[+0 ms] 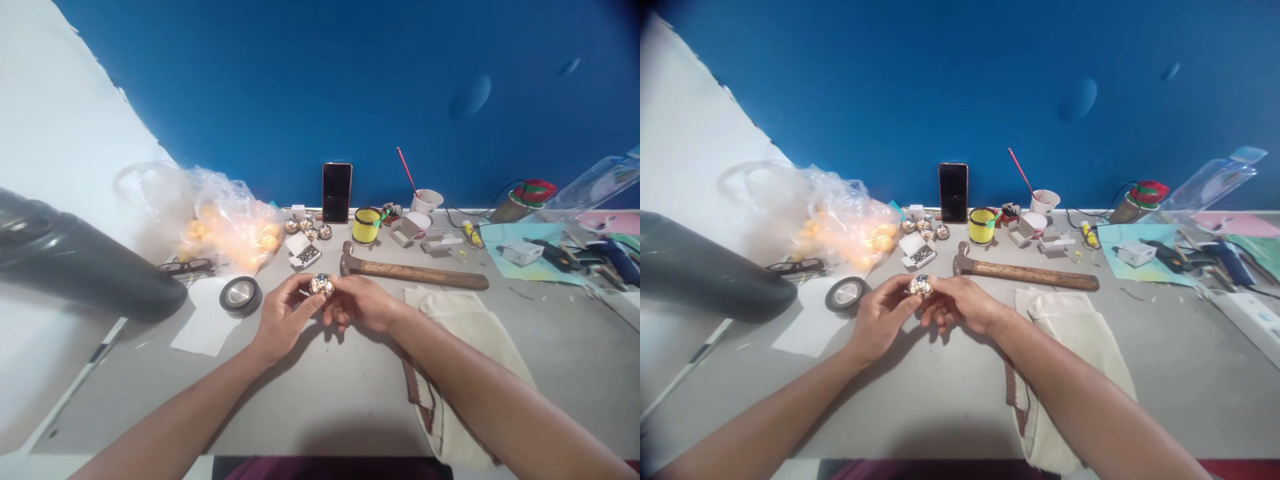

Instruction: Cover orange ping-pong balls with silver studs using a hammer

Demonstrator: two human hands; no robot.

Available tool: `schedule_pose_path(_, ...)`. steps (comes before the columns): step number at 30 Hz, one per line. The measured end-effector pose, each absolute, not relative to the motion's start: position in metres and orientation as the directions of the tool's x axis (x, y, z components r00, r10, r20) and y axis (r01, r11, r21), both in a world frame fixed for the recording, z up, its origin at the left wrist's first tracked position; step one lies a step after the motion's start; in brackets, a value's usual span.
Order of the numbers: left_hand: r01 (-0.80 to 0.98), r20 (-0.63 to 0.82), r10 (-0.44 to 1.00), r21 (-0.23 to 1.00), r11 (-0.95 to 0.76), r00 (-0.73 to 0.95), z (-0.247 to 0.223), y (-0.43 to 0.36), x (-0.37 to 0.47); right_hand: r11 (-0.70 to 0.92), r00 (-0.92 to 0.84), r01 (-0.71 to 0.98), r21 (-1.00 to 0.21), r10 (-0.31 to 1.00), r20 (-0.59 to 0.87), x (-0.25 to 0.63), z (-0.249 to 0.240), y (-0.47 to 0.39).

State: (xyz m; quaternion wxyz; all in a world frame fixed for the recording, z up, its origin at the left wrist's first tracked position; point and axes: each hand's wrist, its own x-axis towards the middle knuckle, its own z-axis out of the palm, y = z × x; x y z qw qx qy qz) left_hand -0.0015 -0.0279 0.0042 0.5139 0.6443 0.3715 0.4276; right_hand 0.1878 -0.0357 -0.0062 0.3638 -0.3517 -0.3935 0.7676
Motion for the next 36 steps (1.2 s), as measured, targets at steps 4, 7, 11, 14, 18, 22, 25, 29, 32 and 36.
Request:
schedule_pose_path(4,0.06,0.185,0.918,0.974,-0.219,0.35,0.003,-0.026,-0.001,-0.486,-0.495,-0.301,-0.821,0.815,-0.301,0.186,-0.006,-0.033)
schedule_pose_path(7,0.063,0.164,0.921,0.978,-0.199,0.354,0.005,-0.025,-0.001,-0.477,-0.492,-0.292,-0.829,0.818,-0.298,0.186,-0.008,-0.033)
schedule_pose_path(11,0.045,0.093,0.929,0.992,-0.117,0.359,0.009,-0.026,0.0,-0.387,-0.449,-0.246,-0.889,0.858,-0.249,0.186,-0.011,-0.035)
schedule_pose_path(14,-0.014,0.023,0.92,1.0,-0.019,0.391,0.008,-0.025,0.0,-0.32,-0.415,-0.187,-0.929,0.882,-0.221,0.184,-0.011,-0.037)
schedule_pose_path(18,-0.205,-0.064,0.88,0.962,0.179,0.471,0.002,-0.022,0.003,-0.27,-0.339,-0.155,-0.95,0.918,-0.206,0.182,-0.007,-0.038)
schedule_pose_path(22,-0.343,-0.138,0.862,0.877,0.335,0.488,0.0,-0.017,0.004,-0.223,-0.223,-0.149,-0.963,0.957,-0.187,0.183,-0.004,-0.036)
schedule_pose_path(25,-0.388,-0.227,0.864,0.822,0.418,0.45,0.002,-0.016,0.003,-0.208,-0.15,-0.137,-0.968,0.971,-0.187,0.185,-0.002,-0.033)
schedule_pose_path(29,-0.413,-0.303,0.848,0.769,0.488,0.435,0.003,-0.015,0.003,-0.198,-0.127,-0.129,-0.972,0.975,-0.182,0.185,0.002,-0.033)
schedule_pose_path(32,-0.417,-0.356,0.831,0.738,0.53,0.428,0.003,-0.013,0.002,-0.167,-0.106,-0.107,-0.98,0.982,-0.156,0.187,0.004,-0.033)
schedule_pose_path(36,-0.444,-0.385,0.829,0.71,0.546,0.405,0.002,-0.012,0.003,-0.117,-0.05,-0.069,-0.991,0.992,-0.114,0.193,0.004,-0.032)
